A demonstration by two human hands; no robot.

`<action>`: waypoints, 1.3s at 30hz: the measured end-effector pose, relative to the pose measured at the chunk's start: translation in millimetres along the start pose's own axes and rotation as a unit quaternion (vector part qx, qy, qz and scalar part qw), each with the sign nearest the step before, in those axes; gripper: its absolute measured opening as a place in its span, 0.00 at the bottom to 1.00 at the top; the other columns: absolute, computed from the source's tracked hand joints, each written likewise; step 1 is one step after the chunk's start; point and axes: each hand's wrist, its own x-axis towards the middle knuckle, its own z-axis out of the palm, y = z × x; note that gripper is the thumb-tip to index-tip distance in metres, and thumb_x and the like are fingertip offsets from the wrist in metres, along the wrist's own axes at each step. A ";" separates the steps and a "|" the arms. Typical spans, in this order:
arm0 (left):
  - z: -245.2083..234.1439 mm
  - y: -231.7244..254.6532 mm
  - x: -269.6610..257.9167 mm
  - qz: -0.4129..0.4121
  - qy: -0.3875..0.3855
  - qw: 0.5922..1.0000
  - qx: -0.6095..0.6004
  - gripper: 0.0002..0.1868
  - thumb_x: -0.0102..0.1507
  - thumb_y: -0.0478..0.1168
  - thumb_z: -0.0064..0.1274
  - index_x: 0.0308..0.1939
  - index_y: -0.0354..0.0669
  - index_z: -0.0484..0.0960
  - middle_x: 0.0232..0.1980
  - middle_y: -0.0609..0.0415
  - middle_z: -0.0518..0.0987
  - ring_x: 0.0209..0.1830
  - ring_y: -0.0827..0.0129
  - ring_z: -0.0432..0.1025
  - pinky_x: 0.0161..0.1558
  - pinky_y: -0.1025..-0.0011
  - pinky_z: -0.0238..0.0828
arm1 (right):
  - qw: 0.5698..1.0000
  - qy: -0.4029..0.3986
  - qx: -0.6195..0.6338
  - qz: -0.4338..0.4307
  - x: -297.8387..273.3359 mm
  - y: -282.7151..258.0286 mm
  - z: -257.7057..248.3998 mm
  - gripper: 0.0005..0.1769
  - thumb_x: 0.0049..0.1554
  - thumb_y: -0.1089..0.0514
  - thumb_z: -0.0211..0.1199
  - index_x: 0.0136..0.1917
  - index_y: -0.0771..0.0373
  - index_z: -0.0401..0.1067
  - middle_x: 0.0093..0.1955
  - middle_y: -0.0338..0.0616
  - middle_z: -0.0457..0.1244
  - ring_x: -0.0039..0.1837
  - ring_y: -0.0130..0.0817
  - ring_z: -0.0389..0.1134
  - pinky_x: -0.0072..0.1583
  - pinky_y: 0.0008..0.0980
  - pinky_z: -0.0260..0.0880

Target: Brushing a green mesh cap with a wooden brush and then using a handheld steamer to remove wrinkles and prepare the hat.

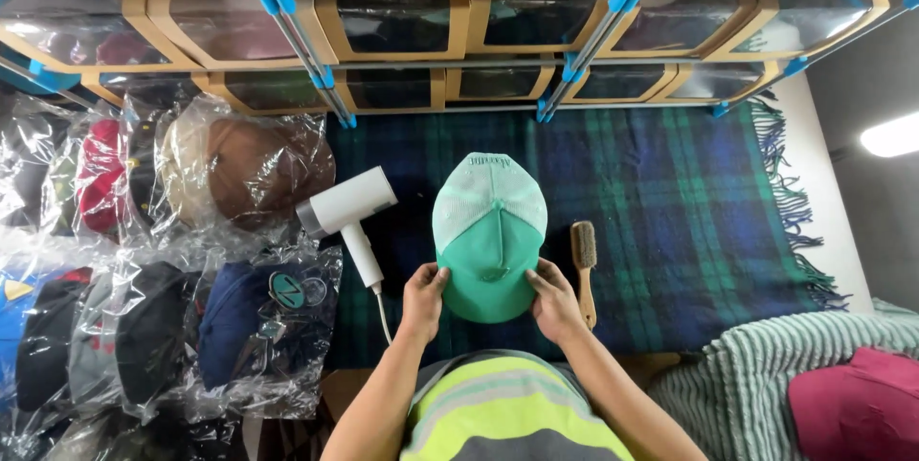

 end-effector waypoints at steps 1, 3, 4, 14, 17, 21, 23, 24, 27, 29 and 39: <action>-0.9 -1.8 -10.5 -0.002 0.000 1.000 0.000 0.11 0.68 0.38 0.56 0.51 0.35 0.84 0.36 0.51 0.78 0.37 0.66 0.71 0.40 0.69 0.71 | 1.000 0.001 -0.001 0.001 -3.3 4.1 -7.8 0.20 0.62 0.65 0.63 0.66 0.68 0.67 0.54 0.49 0.62 0.58 0.43 0.67 0.59 0.46 0.71; 2.0 8.0 -9.8 -0.004 0.012 1.000 0.023 0.09 0.68 0.39 0.57 0.48 0.40 0.86 0.35 0.51 0.79 0.37 0.66 0.71 0.42 0.68 0.70 | 1.000 -0.012 -0.003 0.023 9.2 4.8 -12.3 0.14 0.61 0.62 0.65 0.61 0.63 0.71 0.49 0.49 0.66 0.50 0.49 0.73 0.46 0.51 0.78; 2.1 16.3 -12.1 -0.006 0.015 1.000 0.022 0.09 0.68 0.39 0.57 0.48 0.40 0.86 0.35 0.51 0.79 0.37 0.66 0.71 0.42 0.68 0.70 | 1.000 -0.012 -0.005 0.026 11.6 -1.2 -13.0 0.14 0.61 0.62 0.65 0.61 0.63 0.71 0.49 0.49 0.66 0.50 0.49 0.73 0.46 0.51 0.78; 53.6 183.6 0.0 0.256 -0.093 0.920 0.282 0.28 0.72 0.57 0.41 0.74 0.52 0.69 0.74 0.46 0.67 0.78 0.49 0.55 0.76 0.52 0.49 | 0.882 -0.092 -0.391 -0.244 6.2 -155.0 75.1 0.32 0.66 0.39 0.53 0.76 0.57 0.65 0.78 0.55 0.55 0.80 0.57 0.51 0.76 0.58 0.53; 80.6 186.2 50.9 0.222 -0.163 0.896 0.349 0.30 0.71 0.68 0.34 0.71 0.64 0.72 0.75 0.56 0.67 0.78 0.57 0.57 0.77 0.56 0.50 | 0.846 -0.113 -0.483 -0.195 27.8 -175.2 103.0 0.32 0.63 0.30 0.51 0.73 0.45 0.68 0.75 0.44 0.59 0.79 0.50 0.54 0.76 0.52 0.53; 87.6 180.3 79.2 0.177 -0.185 0.898 0.359 0.22 0.70 0.56 0.42 0.61 0.57 0.82 0.63 0.55 0.80 0.67 0.55 0.70 0.72 0.58 0.60 | 0.835 -0.099 -0.528 -0.121 61.4 -159.2 105.9 0.35 0.60 0.21 0.46 0.72 0.32 0.68 0.71 0.39 0.64 0.75 0.47 0.59 0.75 0.47 0.57; 88.8 164.5 112.6 0.166 -0.187 0.899 0.359 0.21 0.70 0.56 0.43 0.60 0.59 0.83 0.61 0.57 0.81 0.67 0.59 0.71 0.71 0.61 0.61 | 0.826 -0.096 -0.545 -0.105 89.1 -155.1 97.3 0.37 0.61 0.20 0.44 0.72 0.38 0.70 0.71 0.40 0.64 0.75 0.47 0.60 0.76 0.46 0.56; 90.5 156.0 129.1 0.165 -0.195 0.898 0.359 0.20 0.70 0.57 0.45 0.59 0.60 0.84 0.60 0.59 0.81 0.67 0.63 0.71 0.71 0.63 0.61 | 0.818 -0.085 -0.560 -0.096 101.2 -152.9 91.7 0.40 0.62 0.19 0.41 0.71 0.43 0.72 0.70 0.41 0.64 0.75 0.47 0.60 0.77 0.45 0.55; 89.0 179.6 98.3 0.071 -0.198 0.925 0.317 0.22 0.66 0.61 0.45 0.59 0.64 0.84 0.63 0.59 0.80 0.69 0.59 0.68 0.73 0.59 0.58 | 0.820 -0.103 -0.557 -0.086 104.9 -149.6 91.8 0.38 0.64 0.26 0.41 0.71 0.51 0.71 0.72 0.47 0.62 0.76 0.50 0.59 0.78 0.47 0.54; 91.9 180.0 107.9 0.072 -0.192 0.928 0.312 0.23 0.65 0.61 0.47 0.59 0.63 0.84 0.63 0.58 0.79 0.69 0.57 0.68 0.73 0.59 0.58 | 0.821 -0.103 -0.553 -0.096 105.4 -153.9 93.5 0.37 0.64 0.27 0.41 0.71 0.50 0.71 0.72 0.47 0.62 0.76 0.50 0.59 0.78 0.47 0.54; 70.7 180.7 29.3 0.389 0.019 0.843 0.370 0.27 0.75 0.51 0.35 0.66 0.34 0.76 0.62 0.37 0.78 0.66 0.47 0.70 0.69 0.56 0.63 | 0.737 0.252 -0.551 -0.300 8.0 -82.2 -18.1 0.22 0.65 0.41 0.61 0.59 0.61 0.69 0.53 0.50 0.62 0.63 0.53 0.62 0.65 0.49 0.63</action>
